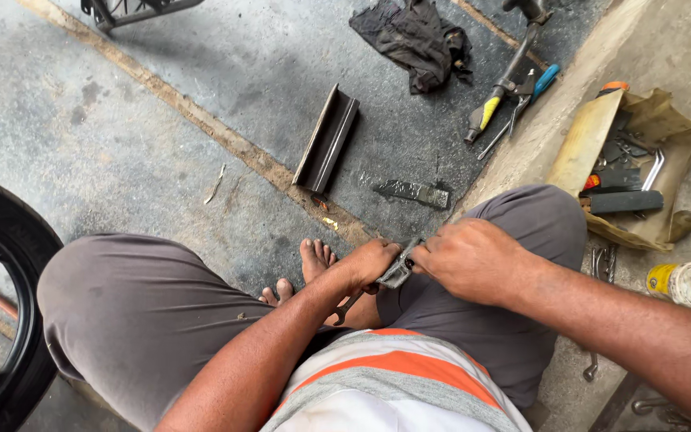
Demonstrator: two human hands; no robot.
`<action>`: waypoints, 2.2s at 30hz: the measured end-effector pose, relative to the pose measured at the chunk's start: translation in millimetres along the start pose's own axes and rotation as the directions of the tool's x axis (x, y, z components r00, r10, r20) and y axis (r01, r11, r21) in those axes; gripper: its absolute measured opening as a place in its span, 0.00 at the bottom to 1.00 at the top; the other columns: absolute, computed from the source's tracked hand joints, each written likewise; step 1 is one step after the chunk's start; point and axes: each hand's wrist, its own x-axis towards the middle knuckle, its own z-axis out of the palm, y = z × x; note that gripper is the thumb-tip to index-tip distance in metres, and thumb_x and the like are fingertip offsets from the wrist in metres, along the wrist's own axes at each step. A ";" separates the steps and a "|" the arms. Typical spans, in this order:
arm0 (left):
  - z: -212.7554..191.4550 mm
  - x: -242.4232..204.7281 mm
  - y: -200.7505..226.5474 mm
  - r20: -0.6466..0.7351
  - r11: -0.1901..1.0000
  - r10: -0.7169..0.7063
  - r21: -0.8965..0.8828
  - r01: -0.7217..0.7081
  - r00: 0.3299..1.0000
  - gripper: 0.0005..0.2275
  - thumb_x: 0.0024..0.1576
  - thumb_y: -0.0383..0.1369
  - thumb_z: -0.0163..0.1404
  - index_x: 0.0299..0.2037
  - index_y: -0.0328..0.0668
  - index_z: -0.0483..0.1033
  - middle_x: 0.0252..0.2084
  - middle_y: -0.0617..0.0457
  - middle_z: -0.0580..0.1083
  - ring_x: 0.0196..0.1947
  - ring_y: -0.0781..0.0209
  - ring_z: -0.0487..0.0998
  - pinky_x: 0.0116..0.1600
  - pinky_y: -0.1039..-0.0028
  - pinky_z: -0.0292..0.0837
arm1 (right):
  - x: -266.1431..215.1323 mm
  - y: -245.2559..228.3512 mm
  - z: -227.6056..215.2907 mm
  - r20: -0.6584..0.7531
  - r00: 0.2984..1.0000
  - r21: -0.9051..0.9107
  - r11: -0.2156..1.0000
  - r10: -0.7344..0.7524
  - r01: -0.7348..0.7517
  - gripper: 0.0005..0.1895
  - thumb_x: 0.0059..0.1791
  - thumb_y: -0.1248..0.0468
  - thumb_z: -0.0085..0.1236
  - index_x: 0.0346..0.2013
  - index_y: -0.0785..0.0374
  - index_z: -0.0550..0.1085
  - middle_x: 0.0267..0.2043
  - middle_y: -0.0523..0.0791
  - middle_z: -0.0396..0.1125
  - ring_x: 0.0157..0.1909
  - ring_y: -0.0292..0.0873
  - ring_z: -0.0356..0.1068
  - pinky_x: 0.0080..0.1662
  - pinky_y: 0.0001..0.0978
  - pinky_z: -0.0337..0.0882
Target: The person sits on the floor and repairs a bicycle pedal. They use a wrench to loosen a bolt, then use pliers to adjust the internal mechanism of the pedal. The person repeatedly tightens and adjusts the pedal components.
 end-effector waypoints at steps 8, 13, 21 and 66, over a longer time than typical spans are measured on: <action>20.5 -20.0 3.8 0.043 0.970 0.144 0.191 -0.149 0.989 0.19 0.63 0.43 0.41 0.52 0.38 0.77 0.45 0.42 0.79 0.43 0.56 0.79 0.50 0.62 0.74 | -29.1 -39.2 -21.7 0.178 0.900 0.167 0.889 0.398 -0.426 0.14 0.48 0.48 0.54 0.34 0.54 0.76 0.30 0.48 0.73 0.34 0.53 0.75 0.37 0.49 0.74; 21.2 -31.0 22.8 -0.011 0.964 0.250 0.101 -0.248 0.968 0.19 0.64 0.42 0.40 0.49 0.34 0.78 0.41 0.42 0.81 0.41 0.53 0.81 0.51 0.65 0.74 | -30.2 -34.3 -40.2 0.391 0.724 0.377 0.618 0.569 -0.690 0.12 0.50 0.52 0.53 0.41 0.53 0.78 0.32 0.52 0.75 0.40 0.57 0.75 0.44 0.51 0.73; 22.8 -32.4 23.1 -0.071 0.929 0.338 0.183 -0.321 0.938 0.18 0.64 0.41 0.38 0.45 0.34 0.76 0.40 0.40 0.79 0.44 0.47 0.80 0.53 0.62 0.71 | -21.9 -39.0 -58.7 0.385 0.743 0.317 0.677 0.548 -0.664 0.13 0.49 0.51 0.54 0.36 0.56 0.78 0.33 0.52 0.73 0.41 0.57 0.74 0.47 0.52 0.71; 53.8 -27.6 -22.6 0.049 0.886 0.301 0.355 -0.299 0.952 0.18 0.64 0.39 0.38 0.47 0.32 0.76 0.47 0.32 0.76 0.51 0.35 0.77 0.57 0.56 0.69 | -25.6 -29.6 -29.3 0.438 0.894 0.195 0.961 0.092 -0.195 0.09 0.47 0.56 0.52 0.36 0.54 0.76 0.30 0.49 0.72 0.37 0.55 0.74 0.39 0.52 0.72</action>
